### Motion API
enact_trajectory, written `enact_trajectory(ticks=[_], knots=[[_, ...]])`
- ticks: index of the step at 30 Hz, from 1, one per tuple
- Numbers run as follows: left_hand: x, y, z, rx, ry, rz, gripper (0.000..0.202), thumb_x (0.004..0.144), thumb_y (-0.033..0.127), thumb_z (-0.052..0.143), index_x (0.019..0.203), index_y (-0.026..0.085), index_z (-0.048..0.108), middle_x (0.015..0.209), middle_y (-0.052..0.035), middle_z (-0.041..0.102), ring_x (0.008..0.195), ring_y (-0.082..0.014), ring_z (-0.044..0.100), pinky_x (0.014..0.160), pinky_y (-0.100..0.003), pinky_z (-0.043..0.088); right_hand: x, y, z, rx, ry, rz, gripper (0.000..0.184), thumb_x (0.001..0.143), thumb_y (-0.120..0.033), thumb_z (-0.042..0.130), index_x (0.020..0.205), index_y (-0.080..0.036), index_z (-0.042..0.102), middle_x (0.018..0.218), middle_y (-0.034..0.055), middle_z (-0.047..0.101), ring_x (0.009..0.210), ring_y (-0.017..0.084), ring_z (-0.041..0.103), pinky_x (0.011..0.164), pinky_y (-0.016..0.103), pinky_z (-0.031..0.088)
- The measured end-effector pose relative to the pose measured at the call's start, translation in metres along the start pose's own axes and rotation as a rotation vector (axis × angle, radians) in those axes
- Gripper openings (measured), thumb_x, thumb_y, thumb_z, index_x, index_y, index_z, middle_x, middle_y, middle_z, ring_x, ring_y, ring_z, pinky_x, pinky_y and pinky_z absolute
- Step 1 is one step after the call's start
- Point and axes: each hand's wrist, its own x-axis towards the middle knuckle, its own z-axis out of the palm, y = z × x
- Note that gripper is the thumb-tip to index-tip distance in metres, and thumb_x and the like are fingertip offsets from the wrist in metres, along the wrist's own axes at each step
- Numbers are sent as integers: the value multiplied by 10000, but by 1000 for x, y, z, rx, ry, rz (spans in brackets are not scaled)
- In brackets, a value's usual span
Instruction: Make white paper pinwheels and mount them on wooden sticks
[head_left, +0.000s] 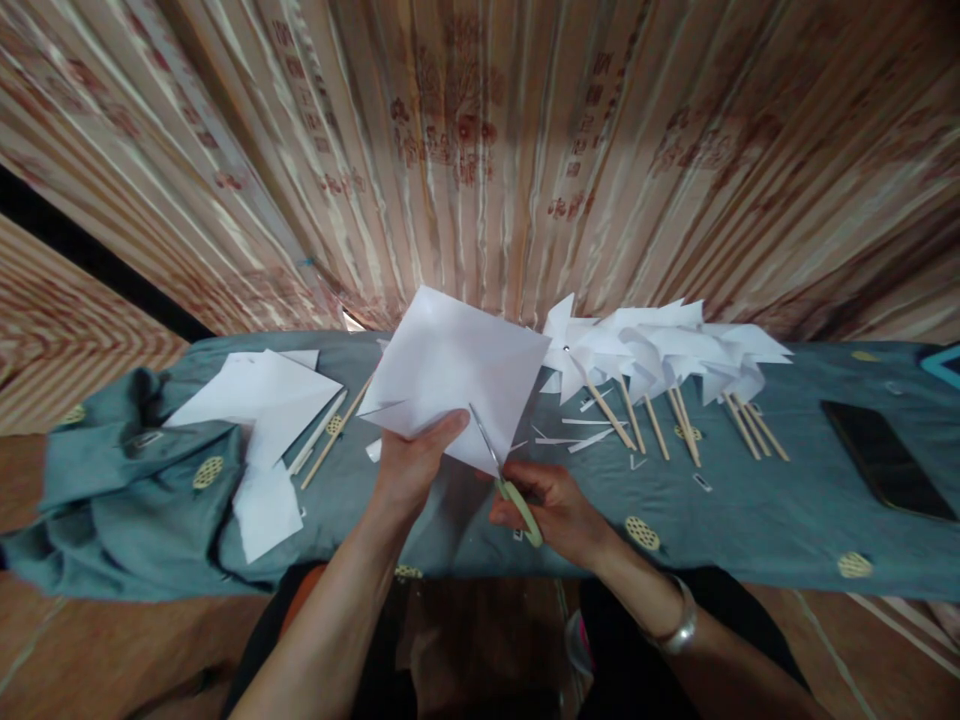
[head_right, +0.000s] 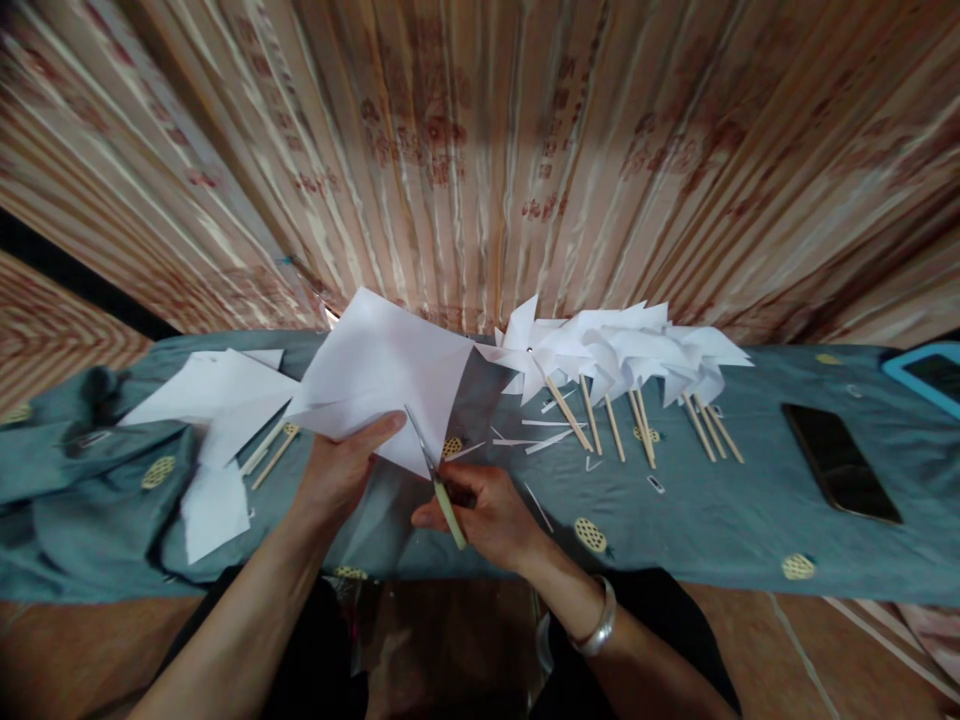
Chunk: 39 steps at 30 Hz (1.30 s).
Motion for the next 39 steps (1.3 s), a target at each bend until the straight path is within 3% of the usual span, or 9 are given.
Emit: enact_trajectory(ticks=[4, 7, 11, 14, 20, 39], knots=[[0, -2, 0, 23, 4, 12, 438, 527, 246, 820, 945, 202, 694, 848, -42, 733, 765, -238, 674, 703, -345, 539, 1, -2, -1, -10, 3, 10, 367, 604, -455, 807, 602, -168, 578, 570, -49, 513, 525, 81, 414, 481, 208, 313], [0, -2, 0, 39, 7, 22, 409, 524, 257, 816, 906, 191, 688, 848, -44, 732, 790, -239, 673, 714, -338, 545, 1, -1, -1, 15, 6, 14, 360, 603, -441, 810, 609, -170, 573, 547, -65, 452, 517, 75, 371, 479, 209, 279], [-2, 0, 1, 28, 5, 18, 332, 510, 234, 826, 805, 194, 678, 806, -27, 728, 749, -216, 665, 705, -326, 544, 1, 0, 0, 37, -2, -4, 343, 628, -461, 789, 712, -173, 625, 584, -59, 478, 534, 82, 379, 495, 212, 289], [-4, 0, 2, 22, -22, 0, 309, 500, 228, 832, 768, 201, 682, 807, -31, 732, 743, -223, 668, 717, -345, 546, 1, 0, -1, -1, -2, -11, 367, 633, -493, 777, 687, -170, 611, 581, -54, 487, 530, 85, 386, 497, 218, 291], [-4, -2, 1, 37, -35, 8, 318, 521, 243, 835, 801, 221, 686, 848, -40, 737, 788, -247, 677, 750, -369, 546, 2, 4, -3, 8, -2, -17, 395, 636, -519, 768, 659, -167, 591, 565, -57, 454, 532, 83, 363, 482, 214, 266], [-4, -7, 1, 59, -70, 35, 344, 541, 256, 827, 852, 221, 685, 882, -40, 739, 829, -250, 677, 756, -356, 545, 2, 2, -1, 32, 39, 7, 365, 615, -509, 773, 688, -169, 664, 550, -44, 507, 524, 97, 419, 481, 216, 333]])
